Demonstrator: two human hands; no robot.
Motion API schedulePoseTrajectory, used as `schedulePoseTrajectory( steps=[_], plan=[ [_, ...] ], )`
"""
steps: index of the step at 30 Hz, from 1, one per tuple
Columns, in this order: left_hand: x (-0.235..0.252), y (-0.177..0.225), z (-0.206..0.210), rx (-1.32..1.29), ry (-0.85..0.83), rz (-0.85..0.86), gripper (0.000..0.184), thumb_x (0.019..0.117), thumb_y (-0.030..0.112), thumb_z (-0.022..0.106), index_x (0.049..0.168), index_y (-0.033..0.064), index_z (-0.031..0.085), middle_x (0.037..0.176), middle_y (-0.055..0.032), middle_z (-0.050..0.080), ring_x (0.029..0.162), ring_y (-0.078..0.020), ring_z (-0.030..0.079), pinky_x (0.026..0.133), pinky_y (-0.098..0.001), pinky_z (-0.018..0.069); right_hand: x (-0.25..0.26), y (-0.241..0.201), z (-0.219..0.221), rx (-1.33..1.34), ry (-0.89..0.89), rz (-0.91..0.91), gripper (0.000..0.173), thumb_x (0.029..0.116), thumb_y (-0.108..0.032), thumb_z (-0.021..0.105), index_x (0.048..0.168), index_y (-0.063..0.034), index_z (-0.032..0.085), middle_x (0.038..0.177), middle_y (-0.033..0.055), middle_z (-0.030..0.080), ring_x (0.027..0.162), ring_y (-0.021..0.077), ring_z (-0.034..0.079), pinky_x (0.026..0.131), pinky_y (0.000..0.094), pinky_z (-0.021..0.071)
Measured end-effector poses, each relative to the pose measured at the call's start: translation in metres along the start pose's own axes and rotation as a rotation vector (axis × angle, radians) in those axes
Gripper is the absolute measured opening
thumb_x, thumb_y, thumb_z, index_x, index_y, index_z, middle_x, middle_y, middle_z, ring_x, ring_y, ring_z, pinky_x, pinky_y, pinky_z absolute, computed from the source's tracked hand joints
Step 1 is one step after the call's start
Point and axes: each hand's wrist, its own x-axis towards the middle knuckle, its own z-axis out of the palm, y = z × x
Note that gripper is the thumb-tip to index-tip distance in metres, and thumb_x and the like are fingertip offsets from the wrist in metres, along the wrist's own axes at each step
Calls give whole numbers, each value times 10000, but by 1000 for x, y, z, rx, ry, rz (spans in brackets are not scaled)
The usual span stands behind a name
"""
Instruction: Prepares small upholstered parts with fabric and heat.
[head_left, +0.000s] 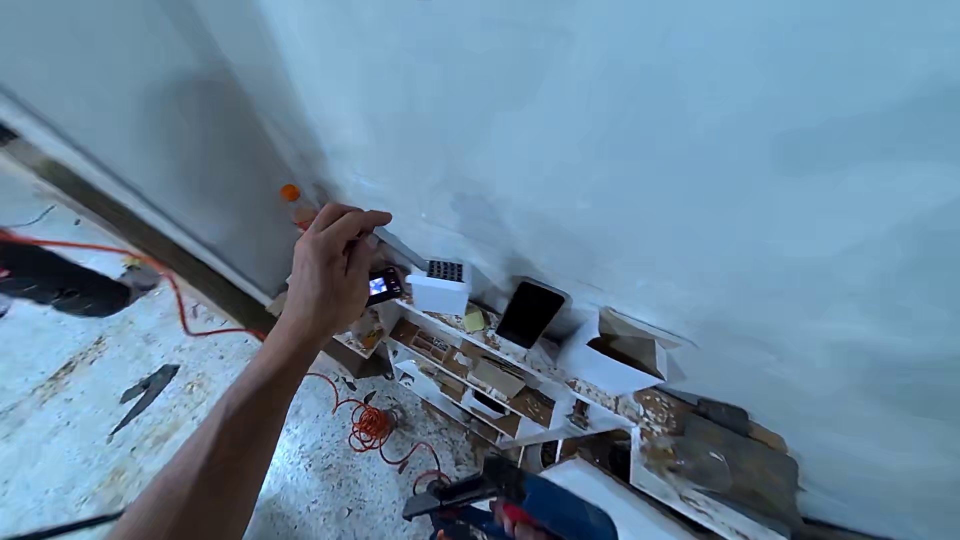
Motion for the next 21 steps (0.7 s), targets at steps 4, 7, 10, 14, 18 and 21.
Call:
schedulePoseTrajectory(
  steps=[4, 7, 10, 14, 18, 21],
  plan=[
    [-91, 40, -98, -72, 109, -101, 195, 1032, 110, 532, 1162, 51, 665, 1110, -27, 636, 936, -87, 668, 816, -253, 604, 40, -29, 54, 213, -228, -38, 198, 917, -348, 713, 1070, -256, 800, 933, -53, 761, 897, 100, 710, 915, 358, 570],
    [-177, 76, -155, -39, 227, -191, 207, 1020, 118, 543, 1176, 48, 661, 1093, -9, 658, 906, -107, 673, 773, -270, 613, 61, -34, 104, 363, -430, 34, 264, 919, -283, 702, 1130, -150, 789, 997, 35, 779, 963, 169, 734, 981, 407, 561],
    [-263, 112, -187, 74, 439, -337, 209, 1034, 221, 581, 1194, 147, 692, 1081, 66, 645, 864, -36, 630, 711, -196, 571, 65, -28, 169, 349, -620, 68, 270, 939, -254, 682, 1177, -169, 779, 1052, 17, 781, 1017, 143, 729, 1009, 377, 552],
    [-354, 133, -220, 123, 661, -437, 204, 1054, 259, 570, 1207, 207, 695, 1094, 47, 632, 910, -76, 653, 751, -262, 613, 40, -2, 258, 175, -868, 37, 261, 964, -234, 669, 1207, -240, 763, 1103, -49, 769, 1036, 69, 708, 978, 279, 555],
    [-434, 146, -268, 185, 784, -461, 198, 1048, 180, 570, 1190, 146, 703, 1088, 31, 620, 890, -41, 630, 744, -201, 587, -8, 37, 334, 99, -1047, 125, 244, 955, -224, 700, 1187, -247, 772, 1111, -70, 767, 1040, 36, 704, 952, 227, 559],
    [-491, 155, -304, 266, 855, -499, 204, 1038, 133, 565, 1184, 121, 708, 1075, 21, 610, 861, -31, 615, 705, -181, 571, -46, 67, 382, 98, -1183, 155, 258, 954, -203, 697, 1199, -239, 766, 1117, -64, 766, 1041, 39, 702, 961, 242, 558]
  ],
)
